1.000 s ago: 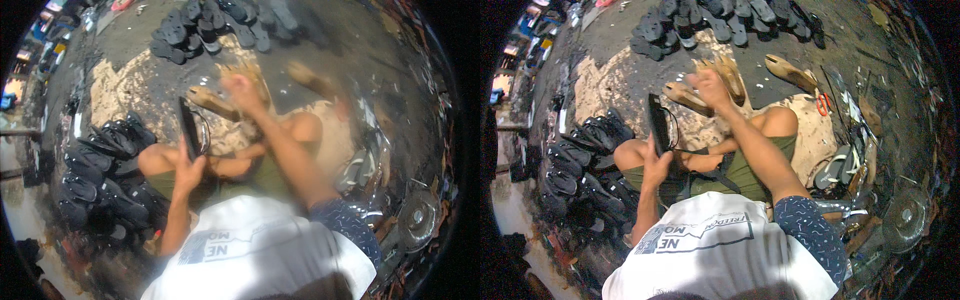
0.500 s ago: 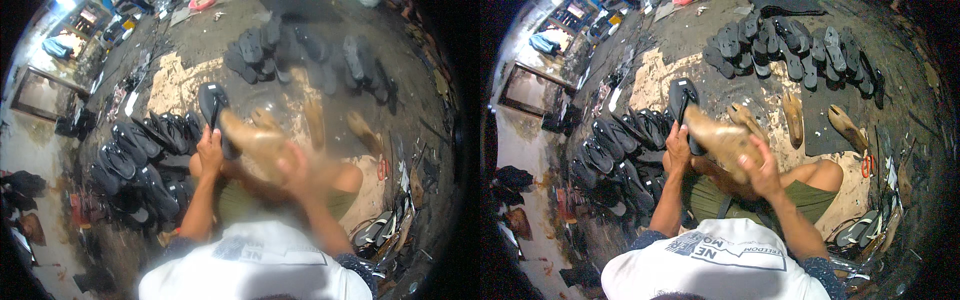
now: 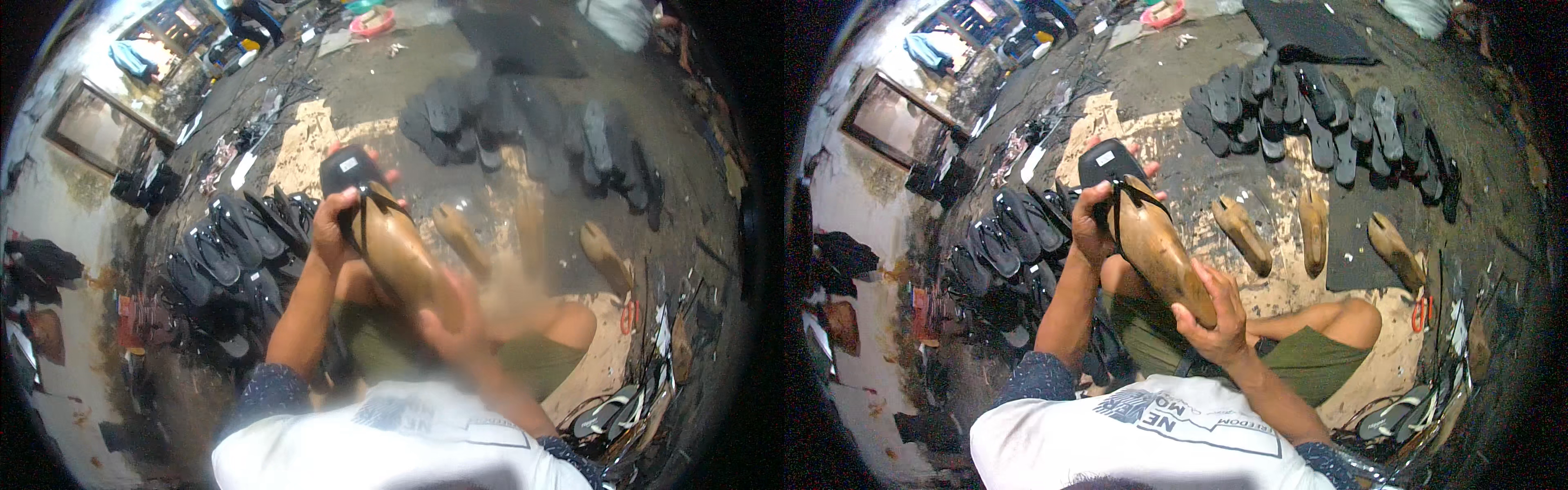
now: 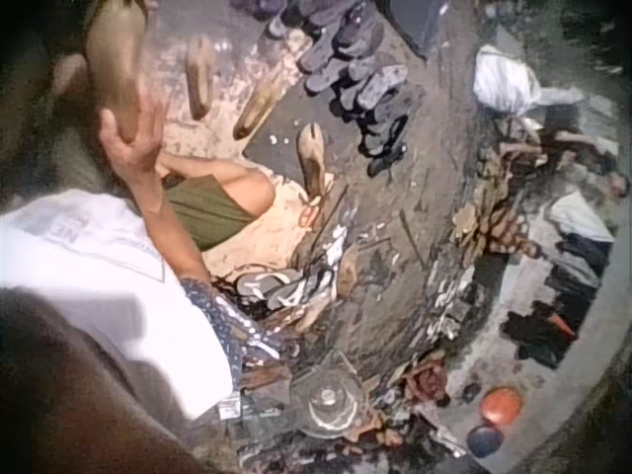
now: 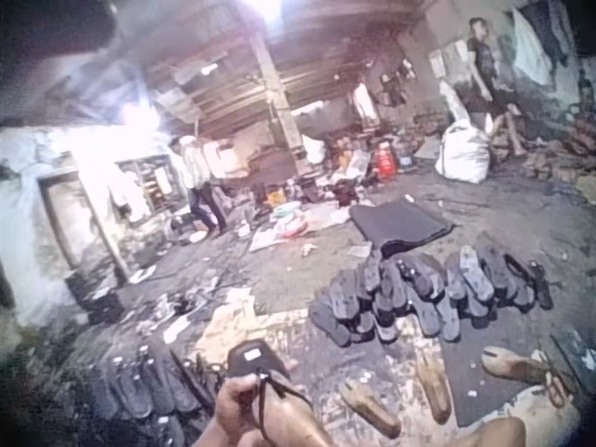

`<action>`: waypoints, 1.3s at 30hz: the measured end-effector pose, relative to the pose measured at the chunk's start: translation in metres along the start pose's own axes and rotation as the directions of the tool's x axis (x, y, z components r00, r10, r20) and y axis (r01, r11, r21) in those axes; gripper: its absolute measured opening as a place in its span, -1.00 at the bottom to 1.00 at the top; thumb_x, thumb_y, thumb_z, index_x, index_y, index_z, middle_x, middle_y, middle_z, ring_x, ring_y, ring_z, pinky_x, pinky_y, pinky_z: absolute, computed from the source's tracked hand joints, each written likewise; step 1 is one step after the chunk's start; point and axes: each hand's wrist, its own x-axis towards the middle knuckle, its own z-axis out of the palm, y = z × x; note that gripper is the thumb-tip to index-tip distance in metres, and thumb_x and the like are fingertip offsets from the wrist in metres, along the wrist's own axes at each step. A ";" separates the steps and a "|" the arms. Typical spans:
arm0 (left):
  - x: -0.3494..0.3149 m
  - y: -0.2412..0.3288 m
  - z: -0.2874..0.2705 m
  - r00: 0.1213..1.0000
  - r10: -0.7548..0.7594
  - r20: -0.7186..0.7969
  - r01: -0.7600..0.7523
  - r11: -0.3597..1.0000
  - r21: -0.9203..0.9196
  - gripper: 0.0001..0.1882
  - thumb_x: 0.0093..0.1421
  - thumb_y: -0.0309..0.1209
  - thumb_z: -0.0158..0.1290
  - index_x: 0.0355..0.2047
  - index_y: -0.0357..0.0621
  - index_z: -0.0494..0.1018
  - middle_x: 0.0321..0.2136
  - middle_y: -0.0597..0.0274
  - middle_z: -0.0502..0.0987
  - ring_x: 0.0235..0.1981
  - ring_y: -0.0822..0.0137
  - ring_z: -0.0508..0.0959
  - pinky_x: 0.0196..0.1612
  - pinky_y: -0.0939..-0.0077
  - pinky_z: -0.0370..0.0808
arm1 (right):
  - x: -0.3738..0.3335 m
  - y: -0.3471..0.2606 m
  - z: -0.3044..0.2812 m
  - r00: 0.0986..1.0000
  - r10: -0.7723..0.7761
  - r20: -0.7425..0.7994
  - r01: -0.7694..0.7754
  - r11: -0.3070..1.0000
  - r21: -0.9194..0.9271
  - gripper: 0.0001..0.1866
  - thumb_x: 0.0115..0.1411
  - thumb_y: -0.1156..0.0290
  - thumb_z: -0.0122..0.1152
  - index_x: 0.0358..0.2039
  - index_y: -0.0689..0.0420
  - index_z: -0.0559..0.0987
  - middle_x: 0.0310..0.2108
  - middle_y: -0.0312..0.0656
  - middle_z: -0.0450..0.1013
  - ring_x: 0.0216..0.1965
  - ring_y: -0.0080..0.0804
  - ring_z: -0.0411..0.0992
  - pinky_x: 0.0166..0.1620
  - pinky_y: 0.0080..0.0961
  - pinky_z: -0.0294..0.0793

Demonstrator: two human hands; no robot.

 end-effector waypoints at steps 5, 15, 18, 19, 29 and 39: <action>-0.002 -0.006 -0.010 0.999 0.015 -0.033 -0.017 0.997 -0.072 -0.09 0.13 -0.48 0.03 0.46 0.33 -0.06 0.24 -0.08 0.30 0.16 -0.21 0.47 0.08 -0.38 0.53 | 0.005 0.004 -0.001 0.991 -0.136 0.001 0.136 0.990 -0.029 -0.31 0.06 0.51 0.41 0.23 0.31 0.41 0.15 0.15 0.43 0.12 0.04 0.43 0.19 -0.16 0.41; -0.031 -0.027 0.021 0.993 0.021 -0.113 -0.022 1.000 -0.009 0.02 0.09 -0.35 0.21 0.48 0.28 -0.11 0.18 -0.02 0.30 0.12 -0.09 0.48 0.05 -0.21 0.60 | -0.022 0.010 0.021 0.995 -0.065 -0.074 0.066 0.998 0.008 -0.25 0.14 0.51 0.38 0.30 0.26 0.25 0.16 0.17 0.38 0.14 0.09 0.39 0.19 -0.08 0.39; -0.041 -0.027 0.032 0.996 0.000 -0.092 -0.003 1.000 -0.031 0.02 0.10 -0.31 0.23 0.48 0.31 -0.10 0.21 -0.02 0.29 0.14 -0.08 0.48 0.06 -0.20 0.60 | -0.028 0.010 0.025 0.993 -0.068 -0.091 0.078 0.991 0.107 -0.29 0.13 0.50 0.39 0.27 0.25 0.28 0.15 0.14 0.37 0.14 0.07 0.37 0.19 -0.08 0.38; -0.043 -0.030 0.030 0.997 0.017 -0.081 -0.020 0.999 -0.039 0.00 0.13 -0.30 0.21 0.48 0.31 -0.10 0.24 -0.04 0.29 0.15 -0.09 0.49 0.07 -0.18 0.61 | -0.031 0.013 0.026 0.995 -0.035 -0.092 0.048 0.989 0.143 -0.32 0.12 0.50 0.41 0.22 0.25 0.32 0.13 0.13 0.37 0.14 0.04 0.37 0.20 -0.09 0.38; -0.092 -0.112 -0.014 0.945 0.169 -0.282 0.115 0.633 0.766 0.10 0.09 -0.26 0.43 0.36 0.05 -0.20 0.18 -0.05 0.23 0.13 0.11 0.43 0.14 0.26 0.49 | -0.021 0.049 0.032 0.993 -0.118 0.002 0.116 0.978 -0.175 -0.19 0.08 0.34 0.51 0.29 0.14 0.30 0.15 0.05 0.37 0.16 0.09 0.33 0.23 -0.09 0.25; -0.117 -0.086 0.024 0.950 -0.106 -0.295 0.217 0.902 0.373 -0.03 0.04 -0.48 0.37 0.24 0.07 -0.12 0.11 0.04 0.25 0.13 0.20 0.38 0.15 0.29 0.45 | 0.064 0.018 -0.027 0.948 0.192 0.255 -0.253 0.940 0.230 -0.58 0.35 0.28 0.25 0.12 0.25 0.51 -0.19 -0.20 0.50 -0.22 -0.35 0.51 -0.05 -0.45 0.51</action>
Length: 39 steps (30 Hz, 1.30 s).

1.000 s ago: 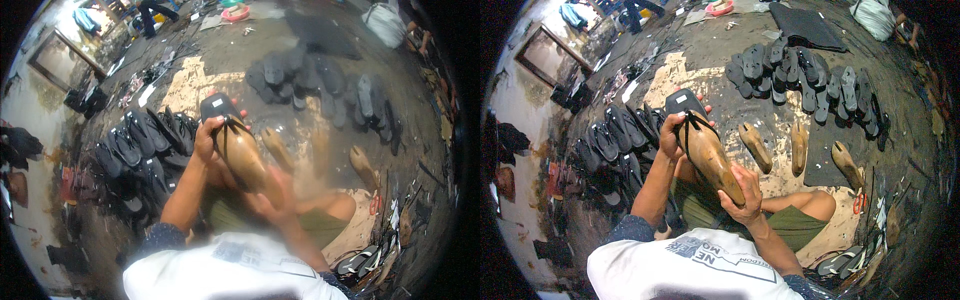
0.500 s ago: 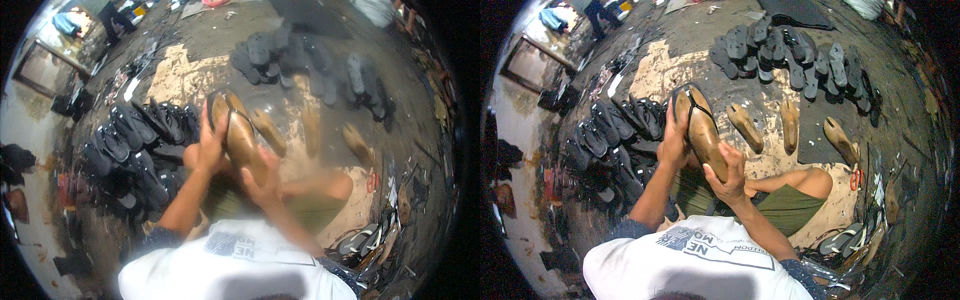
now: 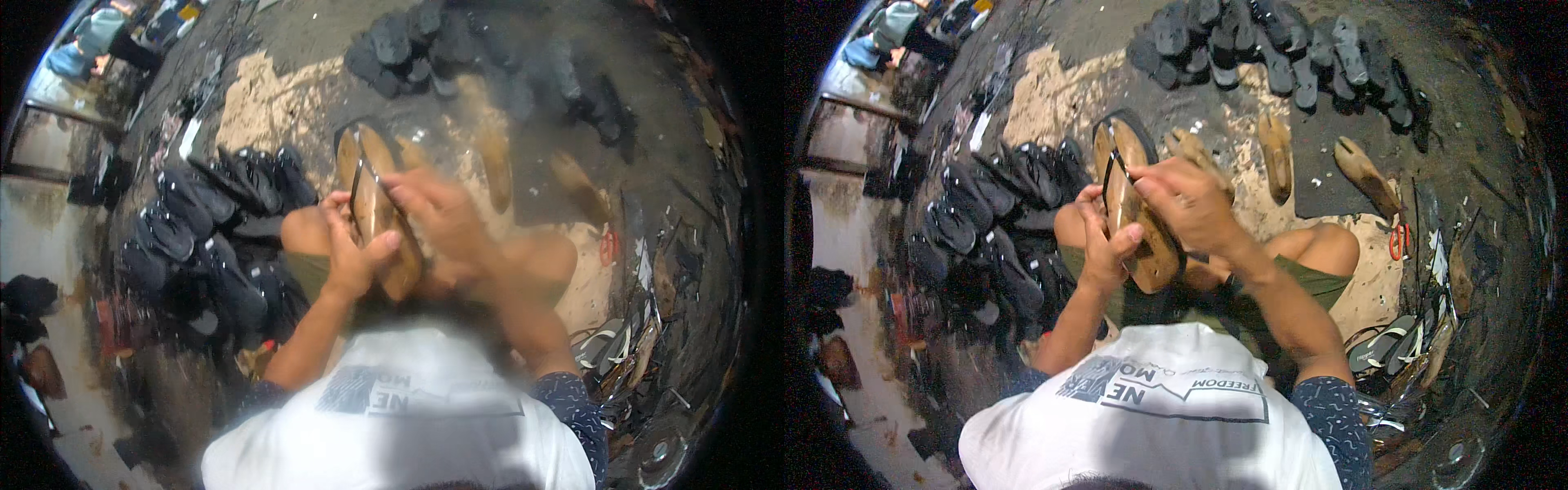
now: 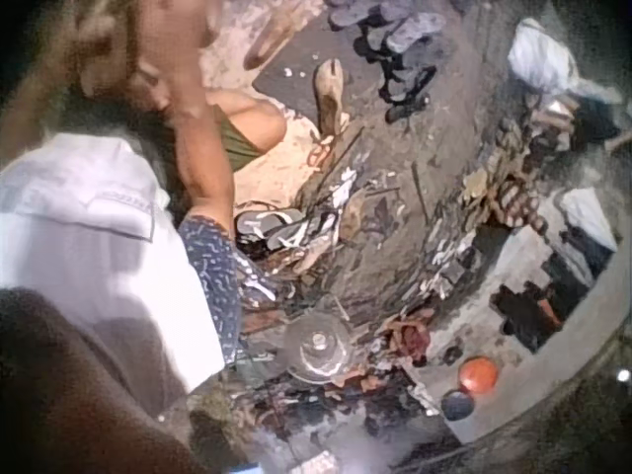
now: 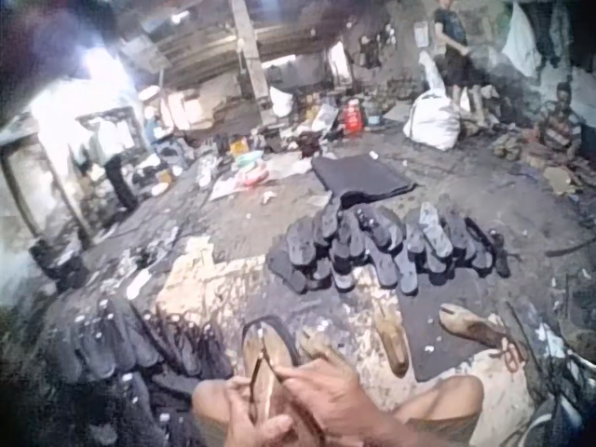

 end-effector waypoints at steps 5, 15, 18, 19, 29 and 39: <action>-0.044 0.024 0.018 0.994 -0.101 0.034 0.106 0.942 -0.320 -0.01 -0.15 -0.11 0.39 0.19 0.18 -0.01 0.15 0.07 0.27 0.22 0.03 0.36 0.29 0.16 0.41 | -0.064 0.009 0.001 0.863 0.497 0.092 -0.499 0.808 0.312 -0.57 0.50 0.07 -0.06 0.06 0.19 0.47 -0.31 -0.32 0.41 -0.31 -0.58 0.38 -0.20 -0.59 0.39; -0.076 0.042 0.011 0.981 -0.145 -0.129 0.075 0.896 -0.438 0.05 -0.28 -0.12 0.41 0.17 0.17 0.02 0.17 0.09 0.21 0.25 0.05 0.31 0.29 0.11 0.40 | -0.127 -0.010 0.029 0.732 0.579 0.359 -0.665 0.496 0.558 -0.60 0.44 0.06 0.05 -0.51 -0.04 0.35 -0.68 -0.51 0.18 -0.70 -0.74 0.07 -0.64 -0.71 0.02; -0.083 0.036 -0.007 0.989 -0.063 -0.135 0.008 0.929 -0.371 -0.08 -0.17 -0.12 0.42 0.16 0.16 0.14 0.12 0.10 0.28 0.12 0.08 0.40 0.16 0.17 0.47 | -0.142 -0.004 0.023 0.781 0.474 0.406 -0.611 0.445 0.655 -0.58 0.42 0.11 0.03 -0.58 -0.02 0.30 -0.76 -0.45 0.15 -0.75 -0.63 0.06 -0.66 -0.64 0.01; -0.073 0.049 -0.020 0.999 0.043 -0.007 -0.040 0.848 -0.529 -0.11 -0.14 -0.02 0.40 0.13 0.00 0.21 -0.03 0.08 0.36 -0.03 0.10 0.45 0.02 0.17 0.51 | -0.145 0.010 0.011 0.851 0.317 0.418 -0.523 0.431 0.736 -0.56 0.43 0.10 0.01 -0.59 -0.02 0.29 -0.76 -0.42 0.16 -0.76 -0.60 0.07 -0.66 -0.59 0.04; 0.019 0.057 0.003 0.916 0.371 0.154 -0.193 0.741 -0.643 0.20 0.06 0.16 0.23 0.47 -0.28 -0.10 0.44 -0.23 0.01 0.40 -0.13 0.20 0.41 -0.09 0.21 | -0.051 -0.046 0.058 0.676 0.210 0.706 -0.678 -0.198 0.708 -0.21 0.39 -0.13 -0.05 0.39 0.21 0.18 0.20 0.11 0.40 -0.01 -0.03 0.56 -0.04 -0.10 0.66; 0.020 0.026 0.003 0.966 -0.158 0.205 0.207 0.947 -0.245 -0.07 0.28 -0.21 0.03 0.50 -0.17 -0.21 0.37 0.00 0.22 0.31 0.09 0.37 0.34 0.14 0.36 | -0.049 0.008 0.025 0.971 0.237 -0.035 -0.192 0.859 0.474 -0.17 0.22 0.52 0.18 0.45 0.17 0.03 0.23 -0.02 0.25 0.19 -0.31 0.36 0.22 -0.34 0.46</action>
